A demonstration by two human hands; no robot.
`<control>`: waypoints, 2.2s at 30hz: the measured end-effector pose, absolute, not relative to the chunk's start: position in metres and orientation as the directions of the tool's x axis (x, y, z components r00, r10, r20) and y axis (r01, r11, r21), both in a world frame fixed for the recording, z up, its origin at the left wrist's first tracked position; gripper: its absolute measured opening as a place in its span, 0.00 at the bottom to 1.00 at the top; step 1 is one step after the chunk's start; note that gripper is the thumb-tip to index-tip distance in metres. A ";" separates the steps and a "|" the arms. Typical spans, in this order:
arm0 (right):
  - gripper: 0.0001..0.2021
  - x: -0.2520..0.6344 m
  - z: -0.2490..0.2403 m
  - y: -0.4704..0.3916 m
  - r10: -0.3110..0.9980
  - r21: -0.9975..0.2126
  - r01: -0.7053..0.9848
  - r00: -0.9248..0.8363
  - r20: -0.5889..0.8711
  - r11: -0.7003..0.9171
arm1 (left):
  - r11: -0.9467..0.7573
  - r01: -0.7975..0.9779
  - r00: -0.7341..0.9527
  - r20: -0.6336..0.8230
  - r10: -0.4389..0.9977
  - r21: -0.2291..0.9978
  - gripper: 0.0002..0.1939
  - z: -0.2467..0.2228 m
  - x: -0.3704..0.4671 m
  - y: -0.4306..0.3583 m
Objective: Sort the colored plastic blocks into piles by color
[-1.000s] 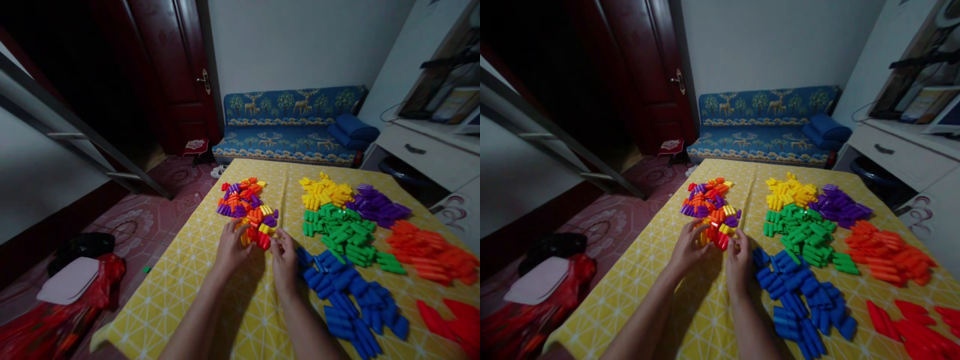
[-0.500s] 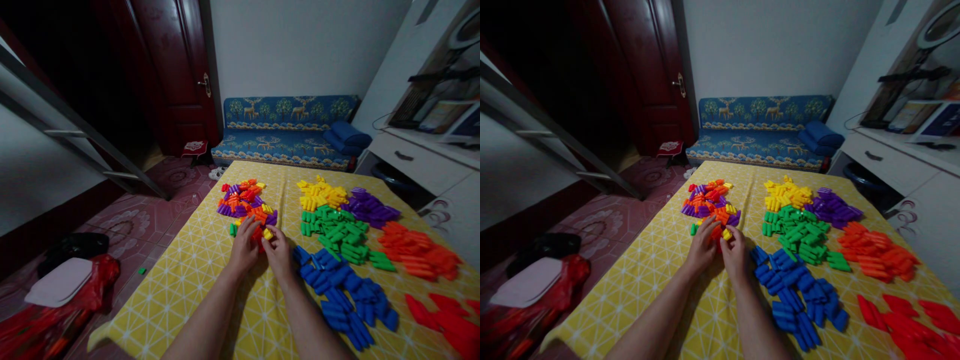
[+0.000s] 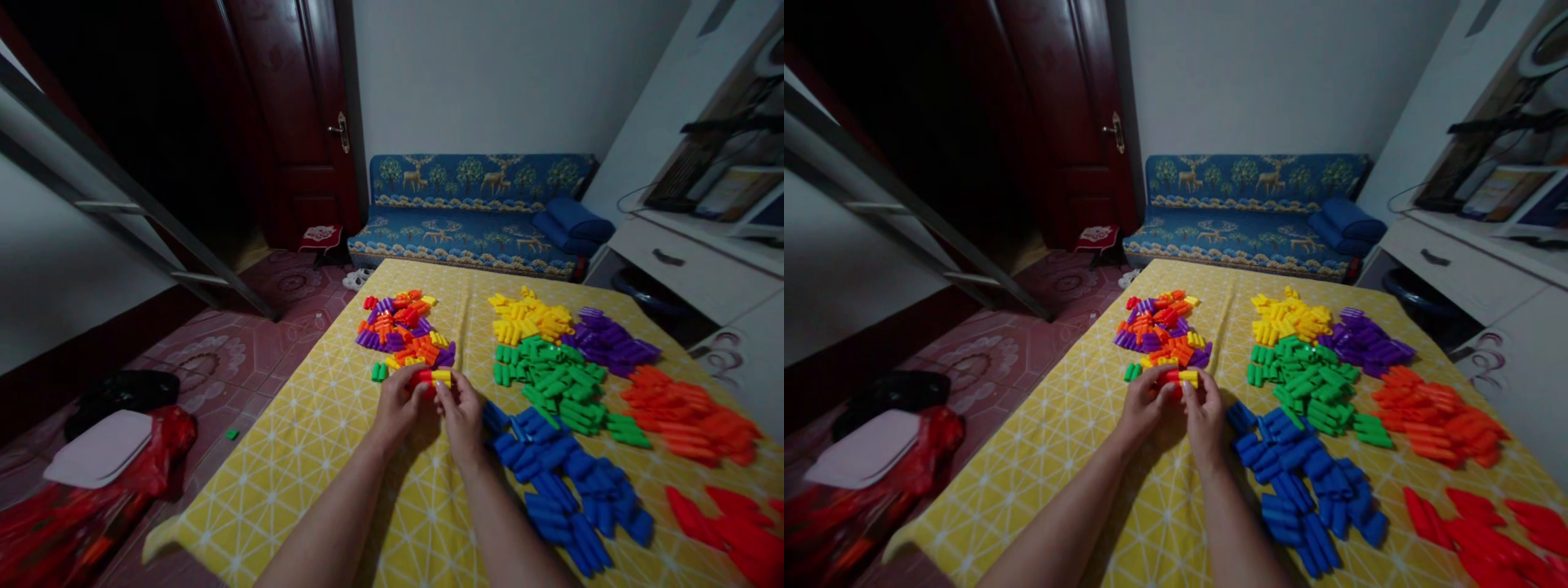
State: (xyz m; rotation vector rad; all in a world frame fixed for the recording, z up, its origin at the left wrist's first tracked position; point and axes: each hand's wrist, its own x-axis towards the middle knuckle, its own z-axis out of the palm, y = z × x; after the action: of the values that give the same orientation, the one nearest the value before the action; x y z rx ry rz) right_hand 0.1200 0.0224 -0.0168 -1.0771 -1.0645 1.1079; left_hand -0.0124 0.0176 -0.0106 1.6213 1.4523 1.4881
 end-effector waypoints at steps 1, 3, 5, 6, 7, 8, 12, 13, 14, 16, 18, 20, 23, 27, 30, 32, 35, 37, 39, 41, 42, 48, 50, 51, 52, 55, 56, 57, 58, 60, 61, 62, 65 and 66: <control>0.20 0.121 -0.017 0.022 0.985 -0.979 -0.166 0.147 0.090 0.114 | -0.276 0.350 -0.235 0.369 0.899 0.895 0.13 -0.011 -0.016 0.019; 0.18 0.122 -0.018 0.021 0.976 -0.968 -0.214 0.198 0.087 0.130 | -0.225 0.330 -0.368 0.344 0.864 0.917 0.13 -0.012 -0.023 0.022; 0.19 0.120 -0.018 0.019 0.977 -0.968 -0.219 0.198 0.082 0.126 | -0.218 0.322 -0.409 0.343 0.846 0.921 0.14 -0.013 -0.027 0.022; 0.20 0.119 -0.018 0.019 0.980 -0.972 -0.205 0.184 0.079 0.116 | -0.229 0.322 -0.391 0.349 0.851 0.919 0.14 -0.013 -0.027 0.022; 0.22 0.117 -0.018 0.018 0.982 -0.976 -0.188 0.169 0.080 0.111 | -0.243 0.322 -0.366 0.357 0.860 0.915 0.14 -0.013 -0.026 0.022; 0.23 0.115 -0.019 0.018 0.983 -0.979 -0.170 0.159 0.086 0.114 | -0.256 0.321 -0.338 0.362 0.868 0.912 0.14 -0.014 -0.024 0.021; 0.23 0.112 -0.022 0.017 0.981 -0.988 -0.052 0.138 0.134 0.143 | -0.265 0.280 -0.310 0.348 0.885 0.923 0.15 -0.014 -0.016 0.019; 0.22 0.113 -0.023 0.018 0.979 -0.988 -0.019 0.144 0.147 0.151 | -0.262 0.255 -0.317 0.337 0.887 0.931 0.15 -0.014 -0.015 0.019; 0.21 0.113 -0.024 0.018 0.975 -0.987 0.008 0.152 0.159 0.160 | -0.262 0.224 -0.328 0.325 0.887 0.939 0.15 -0.013 -0.015 0.019; 0.20 0.114 -0.024 0.018 0.970 -0.984 0.036 0.163 0.179 0.176 | -0.262 0.173 -0.348 0.308 0.886 0.949 0.14 -0.013 -0.015 0.020; 0.19 0.115 -0.024 0.018 0.968 -0.983 0.027 0.167 0.185 0.183 | -0.255 0.161 -0.358 0.297 0.886 0.954 0.13 -0.013 -0.016 0.020; 0.19 0.116 -0.023 0.016 0.966 -0.984 0.002 0.188 0.177 0.180 | -0.246 0.184 -0.362 0.298 0.883 0.952 0.13 -0.012 -0.017 0.019; 0.19 0.116 -0.021 0.013 0.965 -0.985 -0.041 0.210 0.154 0.166 | -0.240 0.223 -0.352 0.308 0.884 0.945 0.13 -0.012 -0.017 0.019; 0.18 0.117 -0.017 0.010 0.970 -0.984 -0.122 0.223 0.098 0.127 | -0.238 0.272 -0.350 0.326 0.878 0.933 0.15 -0.012 -0.017 0.022; 0.20 0.123 -0.011 0.017 0.965 -0.979 -0.174 0.256 0.061 0.108 | -0.238 0.318 -0.370 0.352 0.860 0.918 0.15 -0.012 -0.017 0.024; 0.21 0.130 -0.005 0.032 0.963 -0.973 -0.211 0.267 0.039 0.098 | -0.233 0.338 -0.366 0.355 0.860 0.912 0.15 -0.012 -0.017 0.024; 0.20 0.144 0.010 0.071 0.946 -0.954 -0.278 0.325 0.012 0.108 | -0.227 0.336 -0.340 0.342 0.876 0.914 0.15 -0.011 -0.016 0.024; 0.20 0.155 0.023 0.102 0.918 -0.943 -0.305 0.396 0.004 0.136 | -0.224 0.330 -0.332 0.335 0.882 0.917 0.15 -0.012 -0.017 0.024; 0.22 0.166 0.034 0.128 0.891 -0.935 -0.314 0.453 0.003 0.162 | -0.228 0.328 -0.330 0.338 0.882 0.917 0.16 -0.013 -0.017 0.024; 0.27 0.172 0.041 0.142 0.875 -0.931 -0.321 0.485 -0.002 0.176 | -0.244 0.323 -0.321 0.349 0.880 0.914 0.16 -0.014 -0.018 0.024; 0.29 0.173 0.042 0.142 0.868 -0.929 -0.325 0.496 -0.005 0.180 | -0.254 0.316 -0.317 0.355 0.880 0.914 0.17 -0.015 -0.018 0.025; 0.24 0.137 0.014 0.080 0.972 -0.984 -0.158 0.229 0.044 0.082 | -0.310 0.248 -0.301 0.378 0.876 0.918 0.17 -0.014 -0.017 0.023; 0.25 0.122 0.003 0.057 0.996 -0.994 -0.096 0.085 0.039 0.047 | -0.320 0.241 -0.278 0.381 0.882 0.916 0.16 -0.014 -0.016 0.022; 0.26 0.116 -0.002 0.048 0.998 -0.996 -0.084 0.042 0.040 0.044 | -0.323 0.242 -0.258 0.381 0.888 0.915 0.16 -0.014 -0.016 0.021; 0.26 0.112 -0.006 0.042 0.999 -0.996 -0.077 0.018 0.049 0.050 | -0.325 0.244 -0.236 0.381 0.894 0.914 0.15 -0.015 -0.016 0.020; 0.24 0.110 -0.012 0.032 0.996 -0.995 -0.039 0.017 0.090 0.090 | -0.325 0.271 -0.180 0.379 0.908 0.906 0.14 -0.017 -0.016 0.019; 0.22 0.112 -0.012 0.031 0.995 -0.995 -0.018 0.025 0.100 0.101 | -0.322 0.286 -0.167 0.378 0.911 0.902 0.14 -0.018 -0.016 0.019; 0.20 0.115 -0.011 0.029 0.994 -0.994 0.001 0.030 0.109 0.109 | -0.318 0.302 -0.158 0.375 0.913 0.899 0.14 -0.018 -0.016 0.018; 0.18 0.118 -0.009 0.028 0.993 -0.993 0.015 0.032 0.117 0.116 | -0.314 0.316 -0.152 0.375 0.915 0.895 0.14 -0.018 -0.016 0.018; 0.15 0.129 -0.002 0.025 0.989 -0.990 0.022 0.048 0.137 0.136 | -0.316 0.342 -0.143 0.381 0.913 0.885 0.14 -0.017 -0.015 0.018; 0.15 0.135 0.003 0.023 0.987 -0.989 0.017 0.071 0.146 0.145 | -0.320 0.355 -0.143 0.389 0.910 0.878 0.14 -0.016 -0.015 0.018; 0.15 0.144 0.008 0.023 0.982 -0.988 0.010 0.110 0.151 0.151 | -0.326 0.370 -0.143 0.400 0.905 0.870 0.13 -0.016 -0.015 0.018; 0.20 0.183 0.023 0.023 0.937 -0.986 0.003 0.311 0.158 0.165 | -0.355 0.425 -0.130 0.444 0.886 0.833 0.10 -0.016 -0.016 0.019; 0.22 0.201 0.027 0.023 0.908 -0.985 0.018 0.386 0.166 0.172 | -0.368 0.440 -0.121 0.461 0.879 0.819 0.09 -0.017 -0.017 0.020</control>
State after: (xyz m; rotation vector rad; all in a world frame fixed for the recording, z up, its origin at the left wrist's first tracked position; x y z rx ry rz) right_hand 0.2012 0.0230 0.0265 -1.2337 -0.9808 0.8018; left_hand -0.0173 0.0196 -0.0170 1.7575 1.4585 1.4927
